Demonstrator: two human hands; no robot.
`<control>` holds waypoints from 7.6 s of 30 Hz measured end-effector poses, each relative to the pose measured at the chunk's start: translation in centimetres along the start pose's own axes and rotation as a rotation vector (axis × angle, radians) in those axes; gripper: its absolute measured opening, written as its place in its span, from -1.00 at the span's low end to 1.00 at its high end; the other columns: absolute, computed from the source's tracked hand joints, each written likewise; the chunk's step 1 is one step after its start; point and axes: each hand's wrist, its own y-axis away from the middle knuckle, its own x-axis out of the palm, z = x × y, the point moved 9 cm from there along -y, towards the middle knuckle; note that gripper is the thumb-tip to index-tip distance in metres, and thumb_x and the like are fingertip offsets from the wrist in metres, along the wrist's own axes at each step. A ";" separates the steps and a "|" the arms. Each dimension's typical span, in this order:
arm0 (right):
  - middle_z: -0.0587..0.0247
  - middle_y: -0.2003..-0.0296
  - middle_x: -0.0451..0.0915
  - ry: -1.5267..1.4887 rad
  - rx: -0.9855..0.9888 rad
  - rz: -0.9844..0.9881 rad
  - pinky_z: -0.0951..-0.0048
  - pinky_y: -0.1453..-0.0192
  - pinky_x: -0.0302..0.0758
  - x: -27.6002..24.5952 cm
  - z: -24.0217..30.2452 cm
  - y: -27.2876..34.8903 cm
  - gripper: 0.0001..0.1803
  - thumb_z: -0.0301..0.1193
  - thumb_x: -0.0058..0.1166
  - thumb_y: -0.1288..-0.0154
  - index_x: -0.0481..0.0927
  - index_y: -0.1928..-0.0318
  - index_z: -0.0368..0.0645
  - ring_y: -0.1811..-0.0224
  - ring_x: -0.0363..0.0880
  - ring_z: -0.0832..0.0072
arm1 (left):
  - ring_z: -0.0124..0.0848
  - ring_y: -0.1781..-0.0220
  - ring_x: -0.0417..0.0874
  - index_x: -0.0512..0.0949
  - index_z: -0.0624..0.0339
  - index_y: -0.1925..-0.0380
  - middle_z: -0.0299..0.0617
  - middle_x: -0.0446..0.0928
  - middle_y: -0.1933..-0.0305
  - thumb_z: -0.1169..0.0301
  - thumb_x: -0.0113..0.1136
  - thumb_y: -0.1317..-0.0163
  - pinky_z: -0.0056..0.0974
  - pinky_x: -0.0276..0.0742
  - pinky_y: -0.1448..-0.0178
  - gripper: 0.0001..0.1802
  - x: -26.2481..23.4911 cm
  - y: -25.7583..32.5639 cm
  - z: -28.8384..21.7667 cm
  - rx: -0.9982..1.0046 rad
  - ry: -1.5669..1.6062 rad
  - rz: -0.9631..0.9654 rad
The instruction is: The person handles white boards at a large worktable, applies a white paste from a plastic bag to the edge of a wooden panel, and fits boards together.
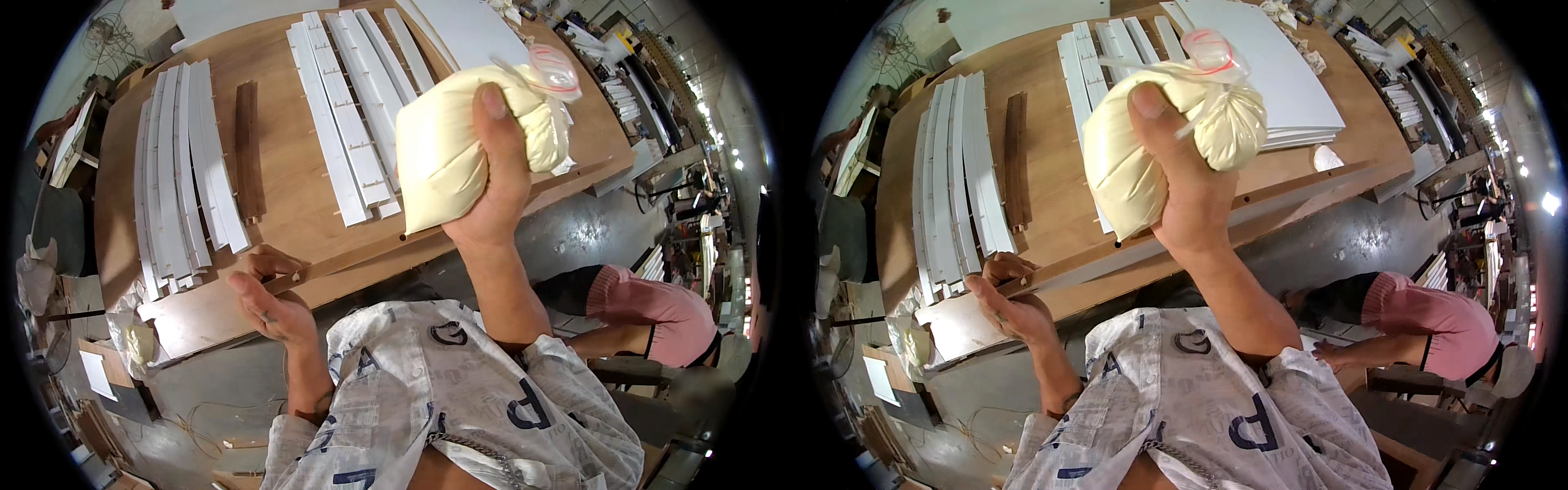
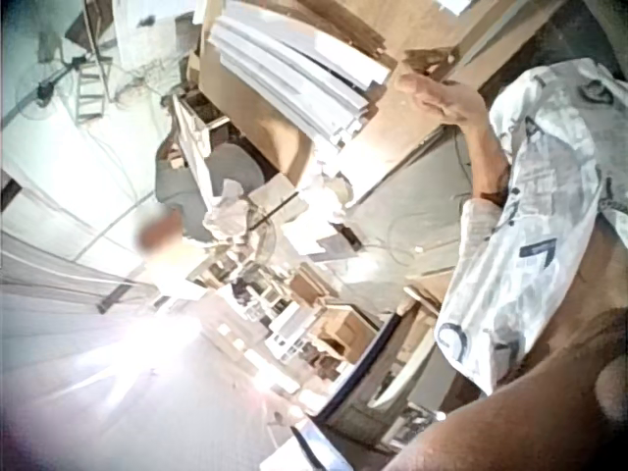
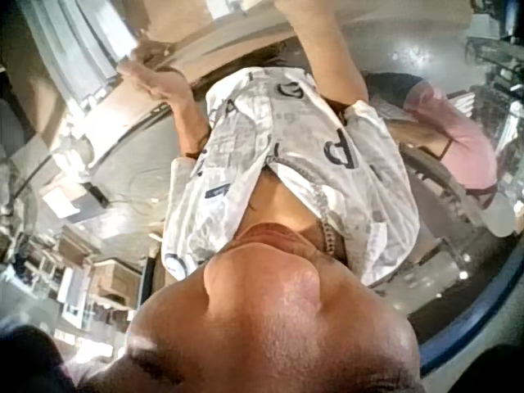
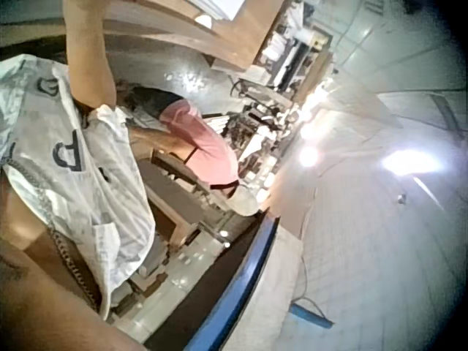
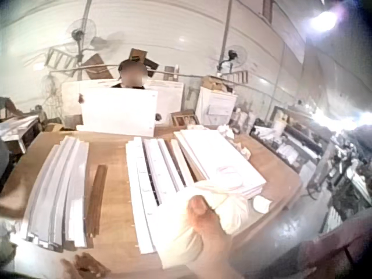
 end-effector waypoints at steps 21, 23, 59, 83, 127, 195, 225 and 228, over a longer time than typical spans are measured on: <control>0.31 0.26 0.57 0.091 -0.159 0.037 0.48 0.20 0.60 0.5 1.3 -0.4 -0.69 -0.35 0.09 -0.25 0.47 0.05 -0.23 0.27 0.61 0.56 | -0.39 0.54 0.34 0.27 0.18 0.73 -0.18 0.29 0.75 -0.04 -0.29 -0.41 -0.34 0.28 0.31 -0.36 0.5 -0.5 -0.2 0.037 0.038 -0.017; 0.30 0.25 0.57 0.102 -0.144 0.042 0.48 0.18 0.60 0.2 0.9 -0.4 -0.68 -0.35 0.08 -0.25 0.46 0.04 -0.24 0.26 0.61 0.55 | -0.39 0.55 0.34 0.28 0.18 0.73 -0.18 0.29 0.75 -0.04 -0.29 -0.41 -0.35 0.28 0.33 -0.37 0.5 -0.5 -0.4 0.052 0.025 -0.043; 0.28 0.22 0.57 -0.449 0.098 -0.085 0.43 0.21 0.61 -3.7 2.3 -2.1 -0.55 -0.19 0.16 -0.23 0.39 -0.04 -0.13 0.19 0.60 0.53 | -0.33 0.53 0.38 0.45 0.27 0.08 -0.14 0.44 0.43 0.31 -0.20 -0.44 -0.26 0.33 0.53 -0.70 -4.1 0.1 3.6 0.581 -0.189 -0.104; 0.02 0.00 0.41 -0.948 0.259 0.163 0.06 0.13 0.63 -3.2 3.5 -0.2 -0.25 0.13 -0.01 -0.22 0.12 -0.32 0.11 0.08 0.55 0.17 | -0.26 0.65 0.40 0.48 0.28 0.60 -0.13 0.43 0.65 0.29 -0.18 -0.40 -0.27 0.36 0.58 -0.57 -4.6 0.8 1.8 0.339 -0.033 -0.381; 0.24 0.53 0.53 0.003 0.079 -0.137 0.45 0.64 0.47 -10.8 3.7 -1.8 -0.66 -0.12 0.03 -0.22 0.48 0.24 -0.15 0.60 0.56 0.43 | -0.43 0.69 0.20 0.19 0.14 0.73 -0.19 0.21 0.76 -0.01 -0.37 -0.40 -0.10 0.29 -0.14 -0.41 0.1 1.1 -0.3 0.032 0.038 -0.095; 0.20 0.50 0.53 -0.092 0.056 -0.165 0.48 0.69 0.45 -21.7 6.8 -6.4 -0.72 -0.23 0.05 -0.22 0.47 0.21 -0.18 0.57 0.57 0.38 | -0.39 0.68 0.25 0.24 0.14 0.74 -0.17 0.26 0.75 0.08 -0.29 -0.38 -0.34 0.21 0.48 -0.47 -1.2 2.3 -1.3 0.164 -0.010 -0.297; 0.18 0.54 0.53 -0.031 -0.070 -0.162 0.49 0.70 0.46 -22.8 6.6 -6.7 -0.81 -0.37 0.06 -0.21 0.49 0.23 -0.22 0.63 0.54 0.44 | -0.39 0.70 0.25 0.21 0.12 0.73 -0.23 0.18 0.74 0.11 -0.30 -0.38 -0.30 0.25 0.46 -0.49 -1.2 1.7 -0.3 0.160 0.040 -0.200; 0.20 0.55 0.52 -0.024 -0.093 -0.156 0.49 0.70 0.45 -22.6 6.8 -6.9 -0.83 -0.39 0.06 -0.21 0.49 0.23 -0.21 0.63 0.54 0.44 | -0.39 0.70 0.26 0.22 0.11 0.74 -0.23 0.18 0.74 0.12 -0.29 -0.38 -0.31 0.25 0.46 -0.49 -1.3 1.6 -0.1 0.153 0.041 -0.198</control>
